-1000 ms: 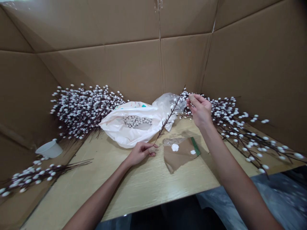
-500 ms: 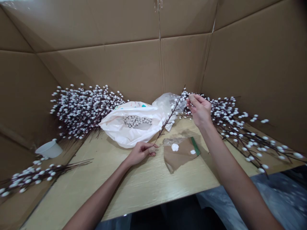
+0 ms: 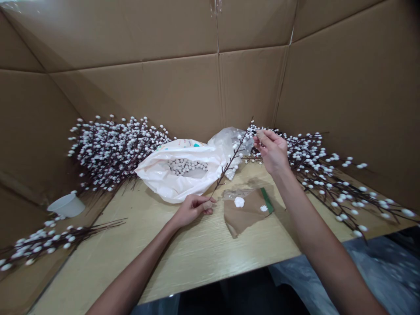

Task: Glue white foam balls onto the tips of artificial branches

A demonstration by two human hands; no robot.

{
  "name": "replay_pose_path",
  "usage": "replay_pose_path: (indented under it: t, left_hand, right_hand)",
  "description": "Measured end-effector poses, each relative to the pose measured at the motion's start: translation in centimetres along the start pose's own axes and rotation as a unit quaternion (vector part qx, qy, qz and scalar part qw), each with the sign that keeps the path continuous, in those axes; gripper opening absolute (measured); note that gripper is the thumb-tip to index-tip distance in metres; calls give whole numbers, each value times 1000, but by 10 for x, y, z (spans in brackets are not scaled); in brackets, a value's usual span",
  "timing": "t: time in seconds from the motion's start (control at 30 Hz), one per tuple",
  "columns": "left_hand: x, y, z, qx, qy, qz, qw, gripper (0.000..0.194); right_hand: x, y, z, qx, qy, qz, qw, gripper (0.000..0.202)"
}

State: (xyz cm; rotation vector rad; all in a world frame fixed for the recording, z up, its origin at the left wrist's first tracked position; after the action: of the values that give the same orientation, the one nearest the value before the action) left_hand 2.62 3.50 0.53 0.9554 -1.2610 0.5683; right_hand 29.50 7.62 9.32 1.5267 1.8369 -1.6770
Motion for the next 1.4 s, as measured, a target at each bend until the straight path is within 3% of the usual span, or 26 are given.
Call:
replay_pose_path:
  t: [0.53, 0.73, 1.07, 1.4]
  left_hand:
    - [1, -1, 1, 4, 3, 20, 1000, 50]
    - [1, 1, 0, 15, -8, 56, 998, 46]
    - [2, -1, 3, 12, -8, 67, 998, 44]
    - [0, -1, 1, 7, -11, 66, 998, 44]
  right_hand:
    - [-2, 2, -1, -23, -37, -51, 998, 22]
    - [1, -1, 2, -16, -35, -12, 999, 24]
    - [11, -4, 9, -18, -92, 59, 994, 22]
    - [10, -7, 11, -38, -101, 74, 991, 20]
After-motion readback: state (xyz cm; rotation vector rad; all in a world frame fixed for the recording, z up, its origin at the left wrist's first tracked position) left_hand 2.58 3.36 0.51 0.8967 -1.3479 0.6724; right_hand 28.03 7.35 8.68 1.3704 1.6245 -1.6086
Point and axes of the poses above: each hand's wrist, its own z-axis away from the middle knuckle, its own y-axis out of the back of the hand, x = y × z, the point moved 3 cm from there along -z, towards the middle knuckle, and after that the axes turned 3 degrees about -y, right-handed, at the moved point
